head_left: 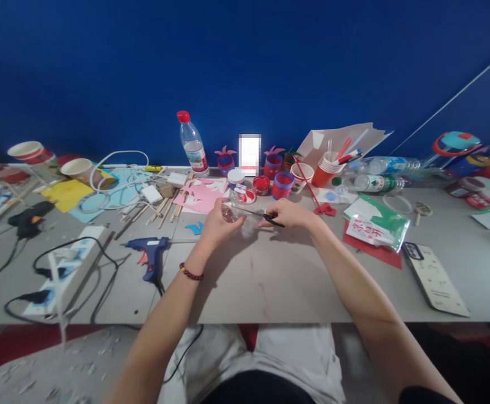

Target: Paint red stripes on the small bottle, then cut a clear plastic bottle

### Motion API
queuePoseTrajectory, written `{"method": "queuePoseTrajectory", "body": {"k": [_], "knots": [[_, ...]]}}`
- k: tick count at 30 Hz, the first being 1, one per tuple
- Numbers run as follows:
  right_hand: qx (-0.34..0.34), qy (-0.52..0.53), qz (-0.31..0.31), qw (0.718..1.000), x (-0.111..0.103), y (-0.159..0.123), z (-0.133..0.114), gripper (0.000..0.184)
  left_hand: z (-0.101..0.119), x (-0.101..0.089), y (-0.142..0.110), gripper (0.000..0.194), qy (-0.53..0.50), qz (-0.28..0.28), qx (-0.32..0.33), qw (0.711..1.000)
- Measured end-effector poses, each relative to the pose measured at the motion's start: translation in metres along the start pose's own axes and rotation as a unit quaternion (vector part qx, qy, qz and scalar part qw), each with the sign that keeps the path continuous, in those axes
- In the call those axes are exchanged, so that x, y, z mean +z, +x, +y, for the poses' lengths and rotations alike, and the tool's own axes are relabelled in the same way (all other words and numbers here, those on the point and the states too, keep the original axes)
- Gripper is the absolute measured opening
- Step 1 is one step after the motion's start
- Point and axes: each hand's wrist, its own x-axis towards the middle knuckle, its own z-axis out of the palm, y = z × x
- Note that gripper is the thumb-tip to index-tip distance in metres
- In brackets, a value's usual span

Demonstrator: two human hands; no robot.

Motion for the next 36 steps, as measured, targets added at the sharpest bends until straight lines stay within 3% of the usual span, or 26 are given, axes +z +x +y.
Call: {"method": "queuePoseTrajectory", "body": {"k": [12,21,28,36], "knots": [[0.008,-0.011,0.013,1.0,-0.003,-0.001,-0.002,0.057,-0.004,-0.001,0.0,0.07,0.069,0.045,0.014,0.996],[-0.005,-0.021,0.028,0.999,-0.006,0.0,0.004,0.056,-0.012,-0.007,0.006,0.065,-0.032,0.0,0.005,0.999],[0.007,0.0,0.018,1.0,-0.006,-0.001,0.006,0.06,-0.013,-0.007,0.006,0.055,-0.047,-0.022,-0.019,0.998],[0.034,0.026,0.007,0.999,-0.007,-0.004,0.002,0.06,-0.012,-0.004,0.005,0.057,-0.03,-0.028,-0.035,0.999]]}}
